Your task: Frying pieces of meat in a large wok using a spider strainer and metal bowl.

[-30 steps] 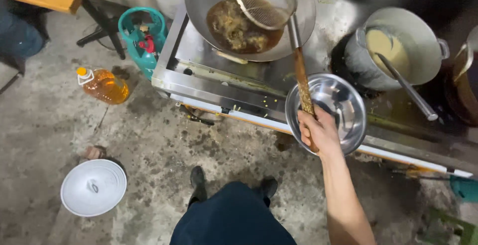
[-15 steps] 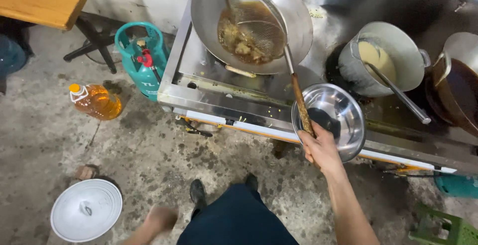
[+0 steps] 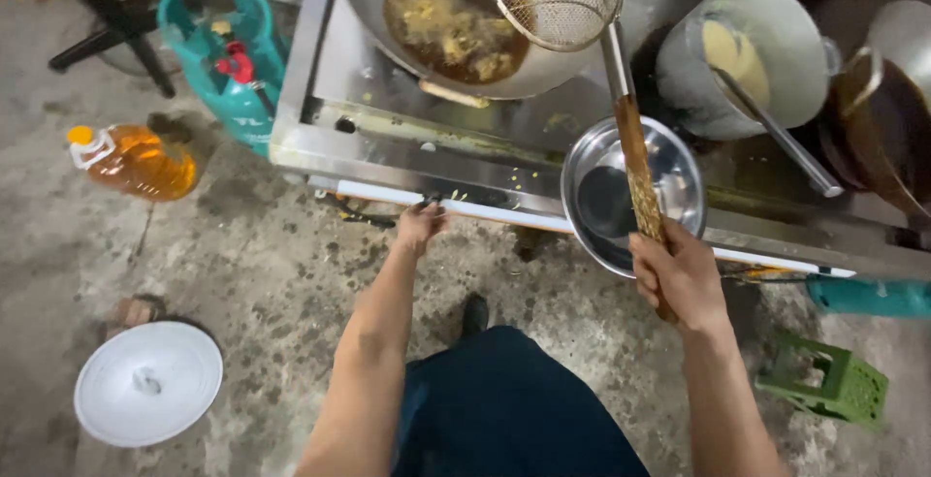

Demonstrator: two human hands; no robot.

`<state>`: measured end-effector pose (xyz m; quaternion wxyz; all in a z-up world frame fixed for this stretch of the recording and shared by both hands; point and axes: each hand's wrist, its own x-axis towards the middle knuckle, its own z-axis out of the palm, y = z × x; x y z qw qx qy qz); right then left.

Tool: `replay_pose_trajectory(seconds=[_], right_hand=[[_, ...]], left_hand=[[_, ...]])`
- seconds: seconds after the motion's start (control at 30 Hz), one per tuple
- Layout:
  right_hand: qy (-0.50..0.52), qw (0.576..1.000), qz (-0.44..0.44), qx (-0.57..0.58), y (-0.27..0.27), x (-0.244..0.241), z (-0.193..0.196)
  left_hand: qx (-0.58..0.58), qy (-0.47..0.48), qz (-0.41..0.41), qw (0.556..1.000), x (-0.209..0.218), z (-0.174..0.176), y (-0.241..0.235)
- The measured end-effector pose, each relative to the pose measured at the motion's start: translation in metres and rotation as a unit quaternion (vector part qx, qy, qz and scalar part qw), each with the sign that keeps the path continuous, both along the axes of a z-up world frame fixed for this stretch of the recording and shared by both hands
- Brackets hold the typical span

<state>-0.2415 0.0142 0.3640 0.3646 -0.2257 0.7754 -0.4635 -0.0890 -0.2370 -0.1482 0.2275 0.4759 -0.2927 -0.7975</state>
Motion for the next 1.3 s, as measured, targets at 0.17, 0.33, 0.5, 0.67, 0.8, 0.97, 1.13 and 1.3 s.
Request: replay_pose_trajectory(seconds=[0.17,0.33,0.5,0.67,0.8,0.97,1.13,1.3], right_hand=[[0.047,0.998,-0.039,0.025,0.009,0.007,0.019],[0.035,0.997,-0.062,0.006,0.014,0.007,0.017],[0.028,0.999,-0.044,-0.015,0.014,0.003,0.007],[-0.001,0.998,-0.057,-0.028,0.01,0.002,0.005],[0.002,0.998,-0.062,-0.022,0.0,-0.003,0.004],[-0.011,0.998,-0.04,-0.038,-0.027,-0.029,-0.028],[-0.094,0.989,-0.06,-0.092,-0.055,-0.042,-0.05],[-0.198,0.972,-0.046,-0.12,-0.06,-0.042,-0.046]], left_hand=[[0.085,0.098,0.08,0.988,-0.009,-0.019,0.004],[0.133,0.099,0.181,0.969,-0.021,-0.02,0.009],[0.084,0.074,0.236,0.965,-0.034,-0.029,0.01],[0.07,0.048,0.235,0.968,-0.036,-0.027,0.01],[0.09,0.017,0.185,0.978,-0.015,0.012,0.01],[0.096,0.124,0.082,0.984,0.05,-0.01,0.022],[-0.183,-0.307,-0.147,0.922,0.162,0.089,0.077],[-0.227,-0.464,-0.303,0.801,0.286,0.109,0.172]])
